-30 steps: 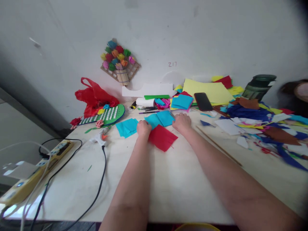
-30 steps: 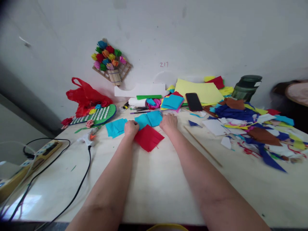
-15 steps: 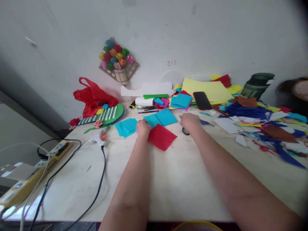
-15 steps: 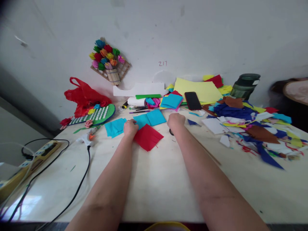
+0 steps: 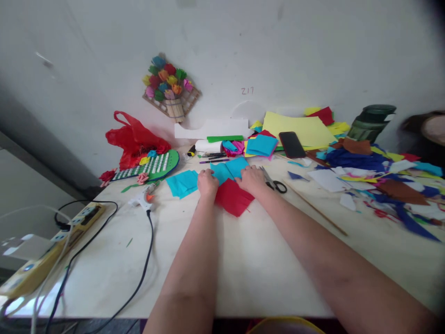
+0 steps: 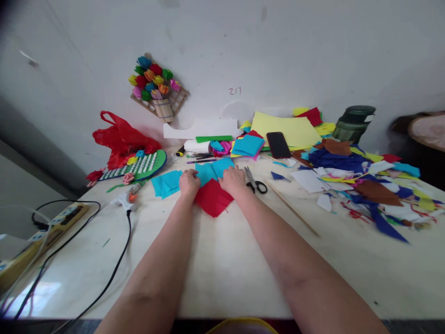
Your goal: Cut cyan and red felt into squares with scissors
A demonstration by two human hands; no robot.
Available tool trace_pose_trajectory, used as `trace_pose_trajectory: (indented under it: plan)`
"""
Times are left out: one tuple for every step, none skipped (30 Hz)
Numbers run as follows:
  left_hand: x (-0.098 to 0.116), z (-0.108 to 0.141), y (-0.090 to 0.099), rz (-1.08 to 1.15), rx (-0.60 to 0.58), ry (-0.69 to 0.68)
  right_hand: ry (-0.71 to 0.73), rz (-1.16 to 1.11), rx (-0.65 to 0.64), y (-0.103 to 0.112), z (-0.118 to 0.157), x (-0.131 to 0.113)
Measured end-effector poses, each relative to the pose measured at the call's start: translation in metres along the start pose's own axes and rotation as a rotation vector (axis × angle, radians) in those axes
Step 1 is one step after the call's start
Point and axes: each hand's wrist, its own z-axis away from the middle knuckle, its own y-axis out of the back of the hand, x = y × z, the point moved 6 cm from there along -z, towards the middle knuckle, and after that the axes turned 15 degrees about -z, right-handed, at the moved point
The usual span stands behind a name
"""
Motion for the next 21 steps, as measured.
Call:
trace_pose_trajectory:
  plan:
    - [0.0,0.0,0.001,0.006,0.014,0.0,-0.003,0.002,0.006,-0.001,0.001,-0.002]
    - [0.0,0.001,0.001,0.011,0.025,0.003,-0.003,0.002,0.013,-0.001,0.002,-0.003]
    - [0.0,0.001,0.002,0.015,0.032,0.006,-0.002,-0.001,0.017,0.0,0.002,-0.005]
    - [0.0,0.001,0.002,0.019,0.034,0.009,-0.003,-0.005,0.014,0.0,0.003,-0.007]
    - [0.0,0.002,0.002,0.02,0.033,0.013,-0.004,-0.009,0.005,0.001,0.004,-0.008]
    - [0.0,0.002,0.002,0.02,0.029,0.018,-0.005,-0.011,-0.008,0.001,0.004,-0.01]
    - [-0.001,0.002,0.002,0.017,0.023,0.023,-0.004,-0.009,-0.025,0.001,0.005,-0.011]
    - [-0.001,0.003,0.001,0.01,0.015,0.028,-0.001,-0.005,-0.043,0.0,0.005,-0.012]
    - [-0.002,0.003,0.001,-0.002,0.008,0.033,0.002,0.002,-0.056,0.0,0.005,-0.012]
    - [-0.002,0.003,0.001,-0.02,0.007,0.035,0.006,0.01,-0.06,0.0,0.005,-0.012]
    - [-0.003,0.004,0.001,-0.042,0.009,0.031,0.011,0.016,-0.055,0.0,0.005,-0.012]
    - [-0.003,0.004,0.0,-0.068,0.009,0.023,0.013,0.019,-0.045,0.0,0.005,-0.011]
    - [-0.003,0.004,0.0,-0.094,0.007,0.014,0.012,0.018,-0.03,0.001,0.005,-0.01]
    - [-0.003,0.004,-0.002,-0.118,0.0,0.002,0.006,0.015,-0.018,0.002,0.006,-0.009]
    - [-0.003,0.004,-0.003,-0.137,-0.009,-0.006,-0.001,0.01,-0.011,0.002,0.006,-0.008]
    - [-0.003,0.004,-0.005,-0.151,-0.019,-0.01,-0.009,0.006,-0.008,0.002,0.006,-0.008]
    - [-0.004,0.004,-0.006,-0.161,-0.025,-0.011,-0.012,0.003,-0.009,0.002,0.007,-0.007]
    - [-0.004,0.003,-0.007,-0.165,-0.025,-0.012,-0.011,0.002,-0.011,0.003,0.008,-0.008]
    - [-0.004,0.003,-0.008,-0.166,-0.022,-0.014,-0.003,0.002,-0.012,0.003,0.008,-0.008]
    - [-0.005,0.003,-0.008,-0.164,-0.018,-0.015,0.005,0.004,-0.013,0.003,0.009,-0.009]
    - [-0.005,0.002,-0.008,-0.16,-0.014,-0.015,0.011,0.007,-0.015,0.003,0.009,-0.01]
